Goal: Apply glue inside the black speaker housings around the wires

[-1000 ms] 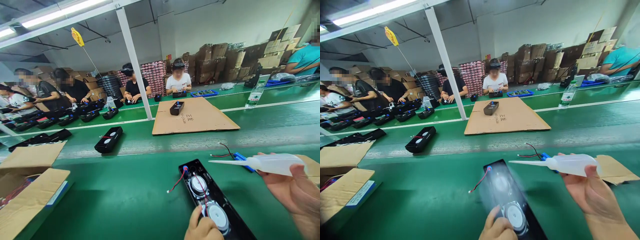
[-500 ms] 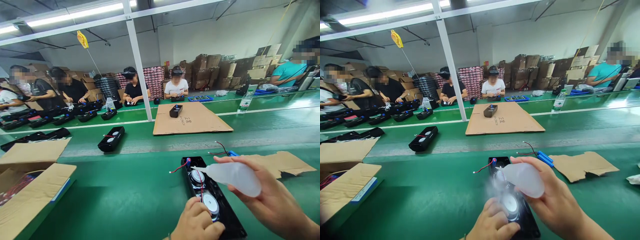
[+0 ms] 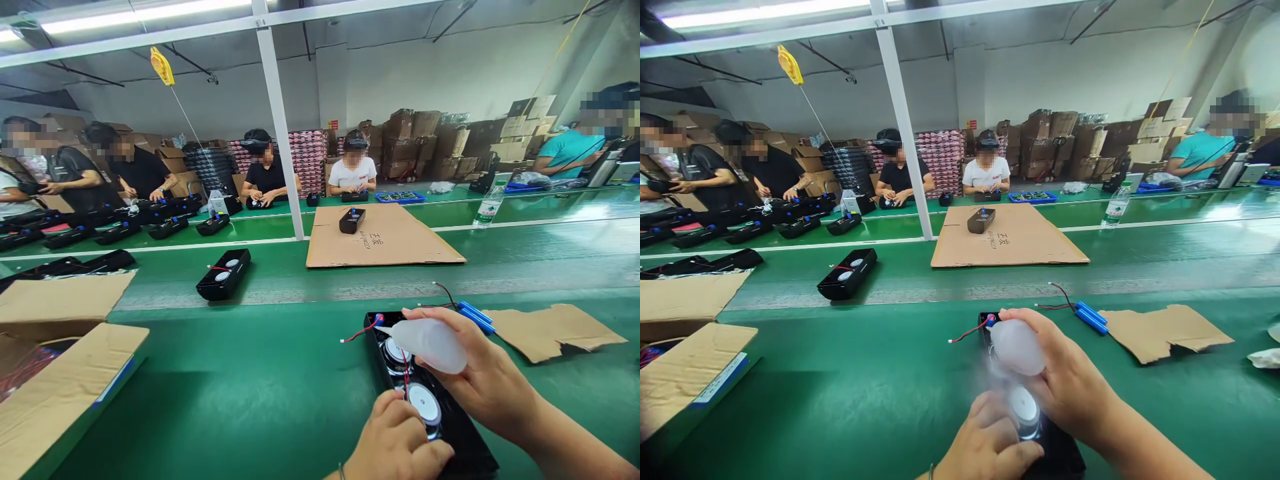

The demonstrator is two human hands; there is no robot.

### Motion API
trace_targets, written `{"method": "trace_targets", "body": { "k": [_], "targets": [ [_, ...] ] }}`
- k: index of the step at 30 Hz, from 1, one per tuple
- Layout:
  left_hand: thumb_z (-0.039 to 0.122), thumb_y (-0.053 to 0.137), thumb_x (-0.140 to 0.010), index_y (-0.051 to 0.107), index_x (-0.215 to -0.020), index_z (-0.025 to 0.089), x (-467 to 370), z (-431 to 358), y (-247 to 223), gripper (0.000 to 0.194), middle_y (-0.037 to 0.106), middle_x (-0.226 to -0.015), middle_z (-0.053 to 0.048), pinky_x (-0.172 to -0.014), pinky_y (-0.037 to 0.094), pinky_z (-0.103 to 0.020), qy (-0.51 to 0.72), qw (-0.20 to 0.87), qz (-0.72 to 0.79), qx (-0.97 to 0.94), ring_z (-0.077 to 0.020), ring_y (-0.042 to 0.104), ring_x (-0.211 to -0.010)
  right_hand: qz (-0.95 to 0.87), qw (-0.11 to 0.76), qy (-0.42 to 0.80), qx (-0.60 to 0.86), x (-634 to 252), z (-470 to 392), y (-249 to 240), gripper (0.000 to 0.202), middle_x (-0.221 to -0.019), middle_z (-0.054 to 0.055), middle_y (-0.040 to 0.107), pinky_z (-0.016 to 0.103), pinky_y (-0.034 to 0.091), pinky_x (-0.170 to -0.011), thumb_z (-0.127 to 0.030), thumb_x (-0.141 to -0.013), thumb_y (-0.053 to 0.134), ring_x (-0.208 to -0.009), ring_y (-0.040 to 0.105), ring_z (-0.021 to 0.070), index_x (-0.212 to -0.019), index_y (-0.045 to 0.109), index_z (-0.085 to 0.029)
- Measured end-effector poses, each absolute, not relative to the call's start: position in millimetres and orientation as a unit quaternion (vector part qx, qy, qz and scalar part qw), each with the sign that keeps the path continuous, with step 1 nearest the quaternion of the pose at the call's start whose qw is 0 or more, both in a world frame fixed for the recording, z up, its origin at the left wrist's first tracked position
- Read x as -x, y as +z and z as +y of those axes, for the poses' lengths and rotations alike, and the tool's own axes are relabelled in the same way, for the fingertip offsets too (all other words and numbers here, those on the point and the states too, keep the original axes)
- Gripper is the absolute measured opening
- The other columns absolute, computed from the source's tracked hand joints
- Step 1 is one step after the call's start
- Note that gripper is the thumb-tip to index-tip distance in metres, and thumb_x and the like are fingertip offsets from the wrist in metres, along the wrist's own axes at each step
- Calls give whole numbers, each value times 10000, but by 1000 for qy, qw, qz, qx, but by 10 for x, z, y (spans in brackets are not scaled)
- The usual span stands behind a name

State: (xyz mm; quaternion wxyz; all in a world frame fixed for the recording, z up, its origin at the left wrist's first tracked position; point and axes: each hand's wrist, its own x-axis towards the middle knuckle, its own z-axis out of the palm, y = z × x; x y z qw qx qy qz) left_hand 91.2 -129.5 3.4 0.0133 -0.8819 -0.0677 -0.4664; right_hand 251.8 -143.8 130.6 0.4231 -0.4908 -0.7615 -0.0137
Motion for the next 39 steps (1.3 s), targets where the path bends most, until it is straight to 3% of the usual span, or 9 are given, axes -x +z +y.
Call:
{"method": "trace_targets", "body": {
  "k": [16, 32, 39],
  "targets": [
    [619, 509, -794, 555, -1033, 230, -863, -1275, -35, 459, 524, -660, 38, -910, 298, -345, -411, -14, -86, 907, -137, 496, -758, -759, 415, -17, 502, -2503, -1408, 1288, 415, -1179, 46, 554, 255, 453, -915, -298, -862, 522, -1060, 543, 164, -1252, 396, -229],
    [600, 496, -814, 572, -1029, 229, -862, -1276, 19, 435, 492, -629, 41, -933, 274, -341, -459, -28, -98, 883, -136, 477, -736, -729, 421, -14, 539, -2635, -1419, 1236, 393, -1177, 45, 551, 271, 437, -897, -368, -875, 513, -1056, 533, 179, -1231, 424, -228],
    [633, 523, -778, 567, -1039, 239, -834, -1278, 8, 474, 505, -651, 44, -953, 263, -350, -396, -26, -111, 911, -128, 486, -748, -715, 424, -5, 556, -2653, -1416, 1253, 374, -1167, 41, 557, 268, 470, -816, -394, -879, 504, -1015, 554, 184, -1214, 436, -243]
  ]
}}
